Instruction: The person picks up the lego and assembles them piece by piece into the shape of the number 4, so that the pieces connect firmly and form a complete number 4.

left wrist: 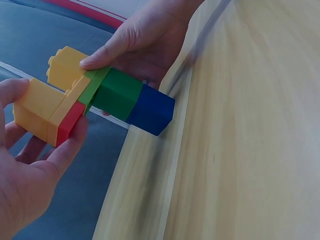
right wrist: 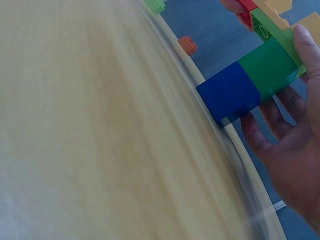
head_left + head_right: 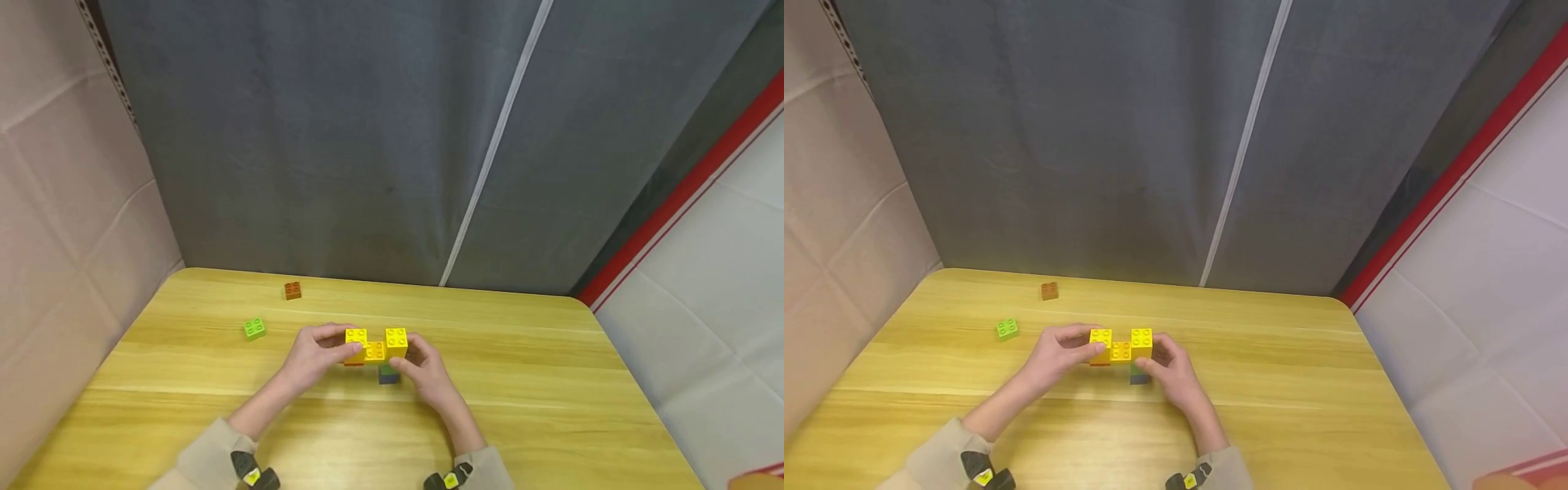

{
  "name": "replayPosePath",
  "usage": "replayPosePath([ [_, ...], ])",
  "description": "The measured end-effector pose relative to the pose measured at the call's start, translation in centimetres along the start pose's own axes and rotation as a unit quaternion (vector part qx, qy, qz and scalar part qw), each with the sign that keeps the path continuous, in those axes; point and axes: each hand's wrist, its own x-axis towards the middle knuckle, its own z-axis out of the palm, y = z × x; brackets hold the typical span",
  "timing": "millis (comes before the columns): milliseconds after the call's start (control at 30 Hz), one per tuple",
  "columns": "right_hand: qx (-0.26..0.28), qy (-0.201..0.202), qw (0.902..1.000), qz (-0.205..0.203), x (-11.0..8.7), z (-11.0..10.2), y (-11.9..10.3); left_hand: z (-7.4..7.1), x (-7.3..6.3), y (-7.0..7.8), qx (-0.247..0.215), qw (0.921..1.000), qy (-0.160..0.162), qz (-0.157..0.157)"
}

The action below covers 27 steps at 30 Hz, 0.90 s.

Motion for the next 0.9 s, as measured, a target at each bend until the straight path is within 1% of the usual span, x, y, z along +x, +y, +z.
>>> replayPosePath([
  [167,0.002,0.000,1.0000,0.002,0.01,0.04,-0.06,-0.12,0.00,0.13,-0.006,1.0000,-0.006,0.005],
  [367,0.003,0.001,1.0000,0.004,0.00,0.03,-0.09,-0.05,-0.01,0.27,-0.010,0.9999,-0.001,0.002],
  [633,0.004,0.001,1.0000,-0.008,-0.03,0.03,0.08,0.04,-0.07,0.19,-0.003,1.0000,0.002,0.004],
  [900,0.003,0.004,1.0000,-0.001,-0.11,0.06,-0.16,0.02,-0.16,0.19,0.010,0.9999,0.004,0.013],
])
